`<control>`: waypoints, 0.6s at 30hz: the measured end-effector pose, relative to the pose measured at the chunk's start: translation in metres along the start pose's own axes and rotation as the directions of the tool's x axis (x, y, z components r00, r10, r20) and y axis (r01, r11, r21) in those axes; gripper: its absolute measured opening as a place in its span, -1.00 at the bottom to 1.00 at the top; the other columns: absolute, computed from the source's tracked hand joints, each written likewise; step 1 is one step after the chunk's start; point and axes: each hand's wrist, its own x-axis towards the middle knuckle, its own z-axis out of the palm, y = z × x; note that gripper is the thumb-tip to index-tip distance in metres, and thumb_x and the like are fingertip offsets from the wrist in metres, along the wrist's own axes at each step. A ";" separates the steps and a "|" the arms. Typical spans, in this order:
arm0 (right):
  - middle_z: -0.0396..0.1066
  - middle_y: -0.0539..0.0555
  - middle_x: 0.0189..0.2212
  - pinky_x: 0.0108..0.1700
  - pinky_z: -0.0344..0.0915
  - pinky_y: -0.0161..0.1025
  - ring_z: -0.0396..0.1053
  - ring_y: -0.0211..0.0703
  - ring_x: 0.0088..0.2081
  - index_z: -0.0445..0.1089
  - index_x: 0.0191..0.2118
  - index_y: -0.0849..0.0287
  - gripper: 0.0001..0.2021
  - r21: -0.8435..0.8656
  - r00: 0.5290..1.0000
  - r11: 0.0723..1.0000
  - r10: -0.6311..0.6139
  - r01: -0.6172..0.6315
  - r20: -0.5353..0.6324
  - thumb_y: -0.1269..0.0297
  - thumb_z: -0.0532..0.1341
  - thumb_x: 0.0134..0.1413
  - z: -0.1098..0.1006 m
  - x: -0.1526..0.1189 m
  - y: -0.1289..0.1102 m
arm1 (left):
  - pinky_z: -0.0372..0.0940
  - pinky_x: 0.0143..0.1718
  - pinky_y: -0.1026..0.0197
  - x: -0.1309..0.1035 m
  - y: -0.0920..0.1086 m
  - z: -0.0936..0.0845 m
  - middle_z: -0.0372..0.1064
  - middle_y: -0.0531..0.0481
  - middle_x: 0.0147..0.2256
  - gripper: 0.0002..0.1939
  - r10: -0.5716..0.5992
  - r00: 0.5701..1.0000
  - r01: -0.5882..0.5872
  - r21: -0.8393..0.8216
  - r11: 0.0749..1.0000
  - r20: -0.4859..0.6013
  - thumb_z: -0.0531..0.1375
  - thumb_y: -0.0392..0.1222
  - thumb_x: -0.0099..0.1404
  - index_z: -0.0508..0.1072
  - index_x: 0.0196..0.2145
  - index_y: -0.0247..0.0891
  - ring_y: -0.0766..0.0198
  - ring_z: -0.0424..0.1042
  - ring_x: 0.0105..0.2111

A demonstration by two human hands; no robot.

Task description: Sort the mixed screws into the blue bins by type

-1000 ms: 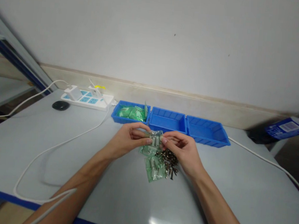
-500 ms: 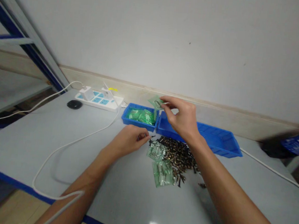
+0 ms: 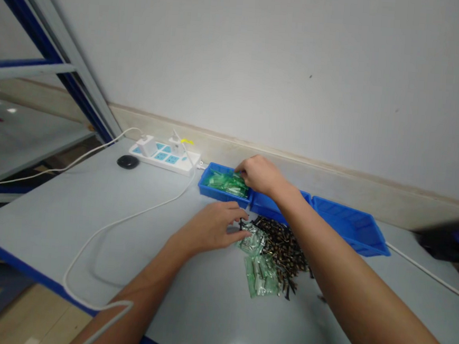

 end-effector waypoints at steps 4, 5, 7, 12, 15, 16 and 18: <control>0.59 0.30 -0.12 -0.08 0.37 -0.14 0.53 0.07 -0.10 0.60 -0.06 0.26 -0.62 -0.011 1.000 1.000 -0.018 0.018 0.002 0.61 0.17 0.05 0.000 -0.001 -0.004 | 0.35 -0.18 0.14 0.000 0.000 -0.002 0.47 -0.08 -0.24 -0.69 0.015 1.000 -0.014 -0.024 1.000 0.018 0.27 0.00 0.35 0.53 -0.07 -0.26 0.13 0.46 -0.24; 0.58 0.31 -0.10 -0.06 0.37 -0.13 0.52 0.07 -0.09 0.57 0.00 0.28 -0.60 0.010 1.000 1.000 -0.015 0.016 -0.016 0.59 0.17 0.07 -0.001 -0.004 -0.004 | 0.35 -0.17 0.13 -0.001 0.000 -0.002 0.47 -0.09 -0.22 -0.66 0.024 0.999 -0.023 -0.028 0.999 0.035 0.29 0.02 0.32 0.52 -0.06 -0.25 0.12 0.47 -0.22; 0.57 0.30 -0.06 -0.01 0.37 -0.11 0.52 0.06 -0.07 0.49 0.12 0.30 -0.57 0.076 0.996 0.997 0.008 -0.001 -0.092 0.54 0.17 0.14 -0.004 -0.015 -0.004 | 0.36 -0.14 0.10 -0.001 -0.001 -0.003 0.47 -0.11 -0.18 -0.57 0.033 0.997 -0.032 -0.026 0.999 0.076 0.35 0.07 0.25 0.52 -0.03 -0.24 0.08 0.47 -0.19; 0.60 0.16 -0.16 -0.07 0.41 -0.14 0.53 -0.07 -0.21 0.53 0.01 0.22 -0.70 0.287 0.945 0.958 0.109 -0.017 -0.308 0.43 0.15 0.24 -0.016 -0.063 -0.008 | 0.35 -0.07 0.03 0.000 -0.003 -0.001 0.46 -0.13 -0.15 -0.52 0.045 0.991 -0.044 -0.015 0.999 0.125 0.38 0.09 0.20 0.54 -0.03 -0.25 0.03 0.46 -0.15; 0.61 0.08 -0.21 -0.13 0.43 -0.16 0.53 -0.10 -0.26 0.55 -0.06 0.15 -0.77 0.390 0.925 0.920 0.176 -0.033 -0.338 0.38 0.19 0.23 -0.014 -0.098 -0.014 | 0.35 -0.07 0.03 0.000 -0.003 0.000 0.45 -0.11 -0.14 -0.60 0.041 0.991 -0.038 -0.022 0.999 0.125 0.39 0.01 0.20 0.54 -0.06 -0.23 0.04 0.45 -0.14; 0.61 0.06 -0.21 -0.13 0.43 -0.15 0.53 -0.11 -0.27 0.55 -0.08 0.13 -0.78 0.416 0.917 0.909 0.197 -0.038 -0.347 0.37 0.19 0.23 -0.011 -0.109 -0.015 | 0.35 -0.08 0.04 0.001 -0.002 0.000 0.45 -0.10 -0.15 -0.63 0.035 0.991 -0.032 -0.026 0.999 0.125 0.39 -0.03 0.20 0.54 -0.09 -0.23 0.05 0.45 -0.15; 0.61 0.06 -0.23 -0.13 0.43 -0.14 0.53 -0.10 -0.27 0.55 -0.11 0.12 -0.80 0.457 0.902 0.888 0.242 -0.057 -0.356 0.35 0.18 0.23 -0.002 -0.130 -0.018 | 0.35 -0.09 0.04 0.001 -0.001 0.000 0.44 -0.09 -0.15 -0.68 0.021 0.992 -0.018 -0.026 1.000 0.125 0.38 -0.10 0.19 0.52 -0.11 -0.22 0.06 0.44 -0.14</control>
